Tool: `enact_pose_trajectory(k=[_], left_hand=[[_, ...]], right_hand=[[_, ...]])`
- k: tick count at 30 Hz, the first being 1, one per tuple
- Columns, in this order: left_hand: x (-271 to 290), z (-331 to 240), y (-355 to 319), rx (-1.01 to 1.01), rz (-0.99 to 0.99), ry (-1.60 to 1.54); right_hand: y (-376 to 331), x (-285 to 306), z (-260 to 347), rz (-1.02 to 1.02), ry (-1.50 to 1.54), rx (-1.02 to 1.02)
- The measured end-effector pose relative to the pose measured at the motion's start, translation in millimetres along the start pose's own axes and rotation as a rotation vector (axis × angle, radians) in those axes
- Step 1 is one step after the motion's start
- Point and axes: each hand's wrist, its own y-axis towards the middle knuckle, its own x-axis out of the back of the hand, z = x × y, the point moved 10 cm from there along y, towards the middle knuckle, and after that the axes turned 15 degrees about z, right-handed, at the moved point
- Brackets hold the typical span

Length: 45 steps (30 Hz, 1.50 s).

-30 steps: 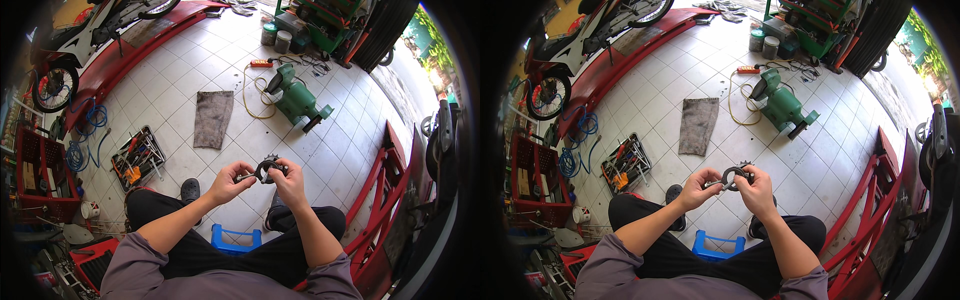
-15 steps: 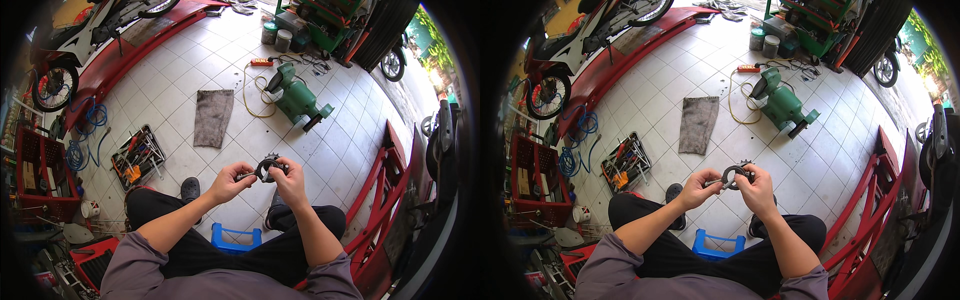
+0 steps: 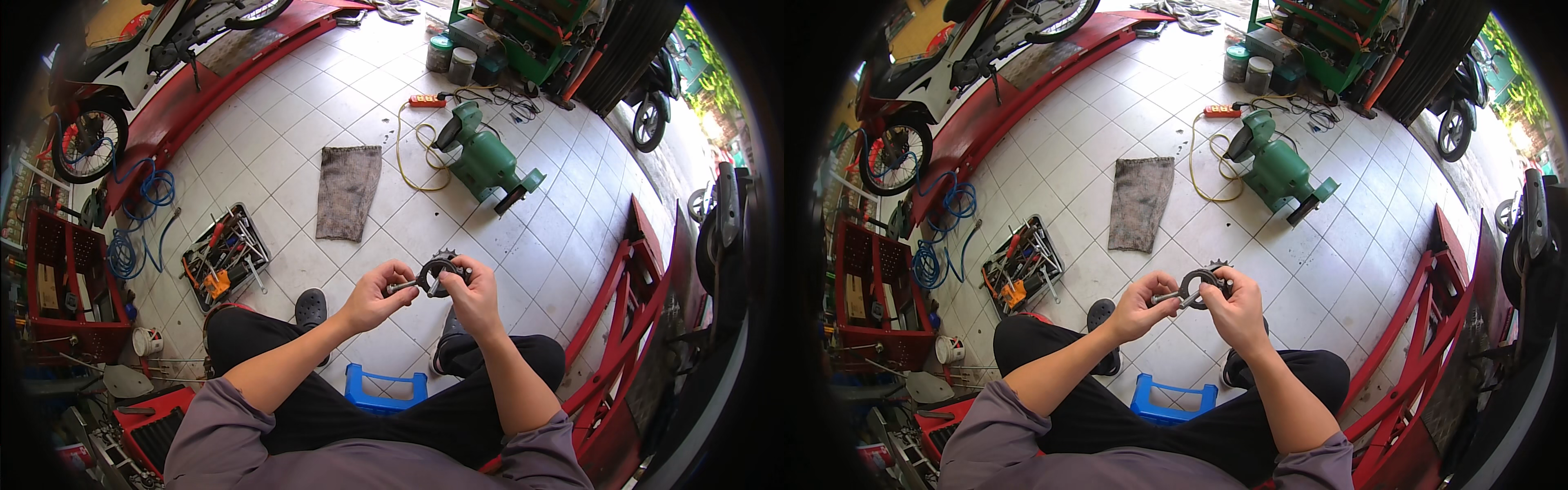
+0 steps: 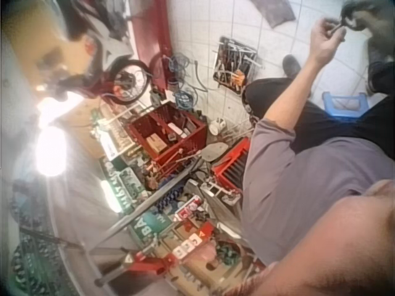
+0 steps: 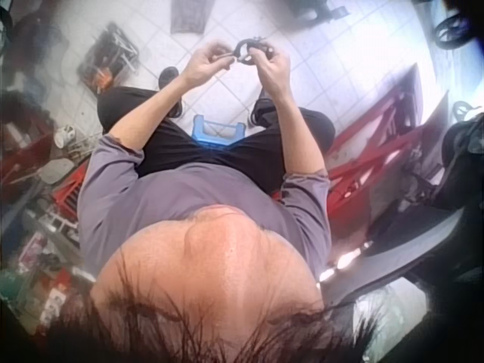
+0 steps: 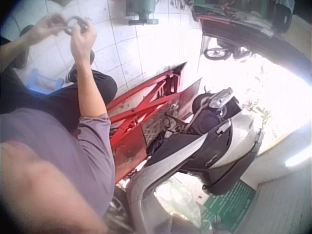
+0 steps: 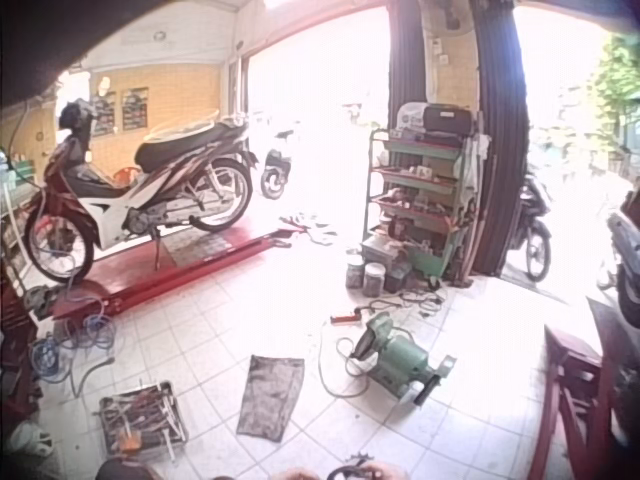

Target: The person aligns and pieces together mechanical components of a motorcycle shaft and gear assembly by hand.

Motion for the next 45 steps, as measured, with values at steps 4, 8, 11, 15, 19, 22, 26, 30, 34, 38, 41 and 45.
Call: enact_pose_trajectory(k=[4, 8, 11, 15, 19, 22, 26, 30, 34, 38, 41, 45], left_hand=[[1, 1, 1, -0.032, 0.016, 0.000], [2, 2, 2, -0.050, 0.023, 0.000], [-2, 1, 0, 0.004, 0.049, -0.081], [-1, 5, -1, 0.060, 0.063, -0.129], [0, 2, 0, -0.003, -0.011, -0.030], [1, 2, 1, -0.041, 0.002, -0.039], [3, 3, 1, -0.033, 0.020, 0.009], [1, 0, 3, -0.088, 0.004, -0.026], [-3, -3, 2, -0.027, 0.050, -0.042], [-4, -4, 1, -0.011, 0.054, -0.059], [-4, -5, 1, -0.016, 0.008, -0.023], [-2, -1, 2, -0.027, 0.038, -0.008]], right_hand=[[0, -2, 4, -0.001, 0.001, 0.011], [1, -1, 1, 0.009, -0.018, 0.002], [1, -1, 1, 0.011, -0.031, -0.015], [0, -1, 1, 0.008, -0.021, -0.014], [1, -2, 2, 0.002, 0.003, 0.001], [1, -2, 2, -0.002, 0.014, 0.005], [1, -2, 3, 0.007, -0.004, -0.002], [1, -1, 2, 0.010, -0.018, -0.003], [0, -1, 1, 0.007, -0.019, -0.014], [0, -2, 2, 0.011, -0.016, -0.011], [0, -2, 3, 0.010, -0.028, 0.001], [0, -2, 3, 0.010, -0.027, -0.002]])
